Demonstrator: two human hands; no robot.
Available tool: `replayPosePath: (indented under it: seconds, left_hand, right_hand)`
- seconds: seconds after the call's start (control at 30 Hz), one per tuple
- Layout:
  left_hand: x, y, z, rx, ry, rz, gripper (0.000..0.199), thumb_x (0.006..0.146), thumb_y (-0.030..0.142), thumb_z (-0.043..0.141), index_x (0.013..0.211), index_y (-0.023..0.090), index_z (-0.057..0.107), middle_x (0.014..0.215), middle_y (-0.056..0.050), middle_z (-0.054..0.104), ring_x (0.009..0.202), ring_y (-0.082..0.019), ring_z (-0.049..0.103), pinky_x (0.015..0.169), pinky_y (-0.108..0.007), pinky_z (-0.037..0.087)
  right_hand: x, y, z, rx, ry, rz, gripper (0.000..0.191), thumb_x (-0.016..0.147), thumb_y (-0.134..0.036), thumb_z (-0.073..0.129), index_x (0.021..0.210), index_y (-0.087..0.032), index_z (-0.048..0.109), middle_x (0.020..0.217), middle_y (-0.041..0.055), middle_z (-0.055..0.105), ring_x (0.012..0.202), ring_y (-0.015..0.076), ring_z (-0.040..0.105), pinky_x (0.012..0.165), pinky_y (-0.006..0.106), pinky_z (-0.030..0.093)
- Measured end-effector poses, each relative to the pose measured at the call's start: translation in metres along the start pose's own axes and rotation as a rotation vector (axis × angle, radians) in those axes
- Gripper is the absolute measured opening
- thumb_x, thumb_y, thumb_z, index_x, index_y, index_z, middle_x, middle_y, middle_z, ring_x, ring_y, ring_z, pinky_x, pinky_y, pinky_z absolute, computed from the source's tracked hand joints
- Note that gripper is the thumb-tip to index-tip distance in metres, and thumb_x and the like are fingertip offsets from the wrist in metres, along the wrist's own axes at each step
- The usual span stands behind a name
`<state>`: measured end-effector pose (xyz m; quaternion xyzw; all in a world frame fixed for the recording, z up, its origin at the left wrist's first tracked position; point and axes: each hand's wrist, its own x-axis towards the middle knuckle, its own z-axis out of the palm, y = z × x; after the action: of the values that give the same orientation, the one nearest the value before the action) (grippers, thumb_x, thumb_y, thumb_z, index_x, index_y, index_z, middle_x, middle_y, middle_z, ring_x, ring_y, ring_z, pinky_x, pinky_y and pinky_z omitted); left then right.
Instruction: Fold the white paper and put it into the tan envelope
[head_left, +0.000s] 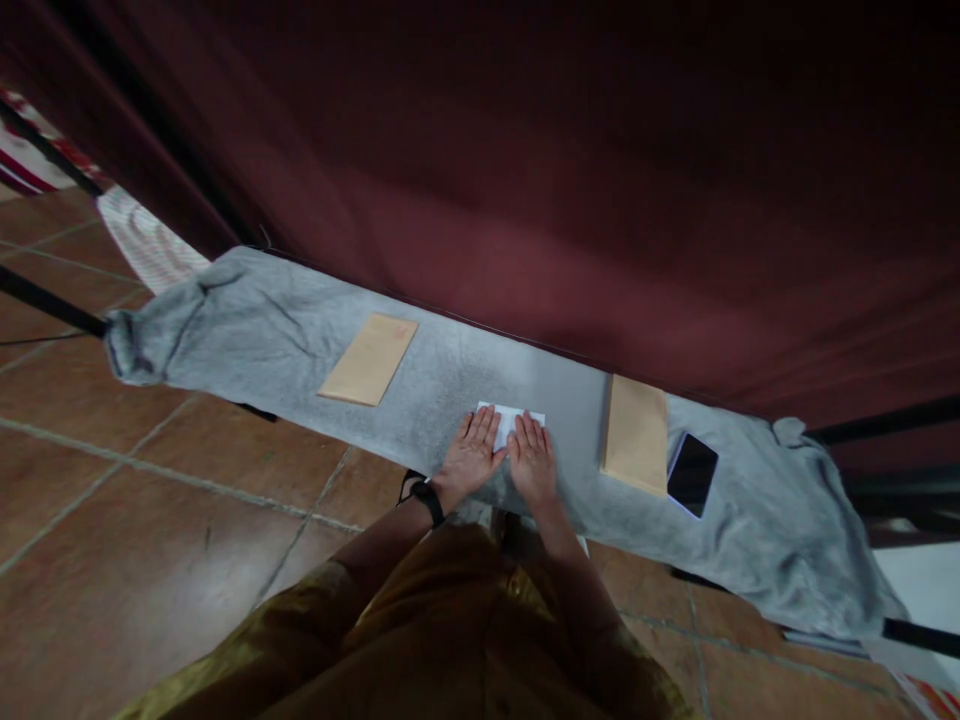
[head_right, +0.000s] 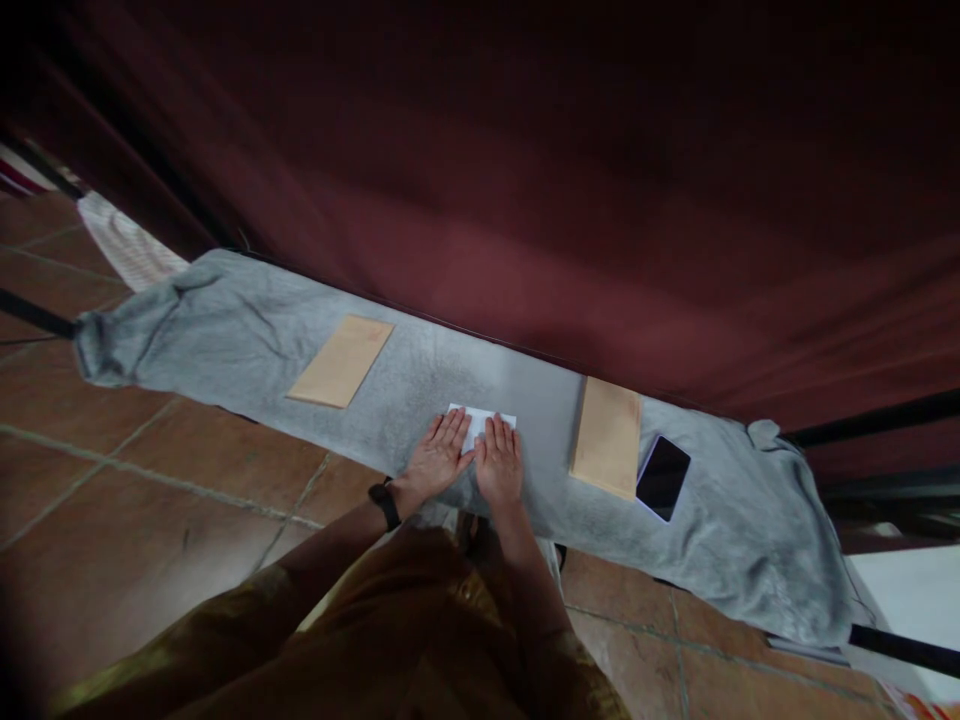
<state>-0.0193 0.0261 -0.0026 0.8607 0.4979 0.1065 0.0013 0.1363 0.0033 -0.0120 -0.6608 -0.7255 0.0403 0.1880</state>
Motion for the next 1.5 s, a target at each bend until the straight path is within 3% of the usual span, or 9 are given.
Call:
replayPosePath:
  seconds: [0.2,0.63,0.77,0.97,1.27,1.5]
  left_hand:
    - [-0.003,0.004,0.001,-0.029,-0.01,-0.016,0.066,0.104,0.043,0.038,0.158,0.004,0.035,0.164,-0.021,0.035,0.155,-0.03,0.028,0.128,-0.051,0.021]
    - [-0.03,0.007,-0.004,-0.082,0.002,0.129,0.066,0.104,0.046,0.046,0.155,0.005,0.038,0.165,-0.022,0.033,0.156,-0.029,0.026,0.129,-0.047,0.023]
    - [-0.029,0.006,-0.002,-0.079,-0.013,0.155,0.067,0.103,0.046,0.048,0.155,0.005,0.038,0.164,-0.022,0.033,0.155,-0.03,0.028,0.128,-0.048,0.024]
    - [-0.026,0.004,0.005,-0.074,-0.053,0.162,0.06,0.1,0.04,0.051,0.147,0.003,0.049,0.156,-0.026,0.046,0.152,-0.034,0.035,0.126,-0.051,0.028]
    - [-0.03,0.001,0.004,-0.102,0.008,0.166,0.061,0.101,0.045,0.051,0.147,0.005,0.05,0.153,-0.023,0.051,0.149,-0.032,0.041,0.125,-0.051,0.03]
    - [-0.03,-0.003,0.003,-0.082,0.021,0.192,0.063,0.103,0.048,0.046,0.144,0.001,0.052,0.151,-0.026,0.052,0.147,-0.031,0.044,0.124,-0.048,0.032]
  right_hand:
    - [-0.006,0.004,-0.002,-0.066,-0.011,0.017,0.054,0.109,-0.031,0.029,0.157,-0.009,0.04,0.164,0.0186,0.038,0.152,0.0281,0.033,0.123,0.052,0.025]
    - [-0.009,0.015,-0.006,-0.062,-0.032,-0.012,0.054,0.109,-0.032,0.029,0.156,-0.008,0.039,0.164,0.0203,0.035,0.153,0.0309,0.033,0.122,0.056,0.026]
    - [-0.002,0.012,-0.01,0.04,-0.063,-0.063,0.055,0.11,-0.031,0.02,0.152,-0.006,0.046,0.161,0.018,0.042,0.152,0.0258,0.035,0.125,0.051,0.025]
    - [0.022,-0.012,-0.004,0.281,-0.22,-0.236,0.054,0.11,-0.033,0.021,0.149,-0.02,0.054,0.156,0.0067,0.053,0.148,0.0171,0.043,0.126,0.043,0.03]
    - [0.046,-0.017,0.003,0.15,-0.227,-0.171,0.052,0.11,-0.034,0.024,0.153,-0.02,0.049,0.162,0.0061,0.042,0.152,0.0189,0.037,0.127,0.043,0.026]
    - [0.042,-0.012,0.004,0.08,-0.181,-0.155,0.053,0.11,-0.035,0.026,0.155,-0.017,0.045,0.162,0.0079,0.043,0.152,0.0202,0.036,0.128,0.043,0.023]
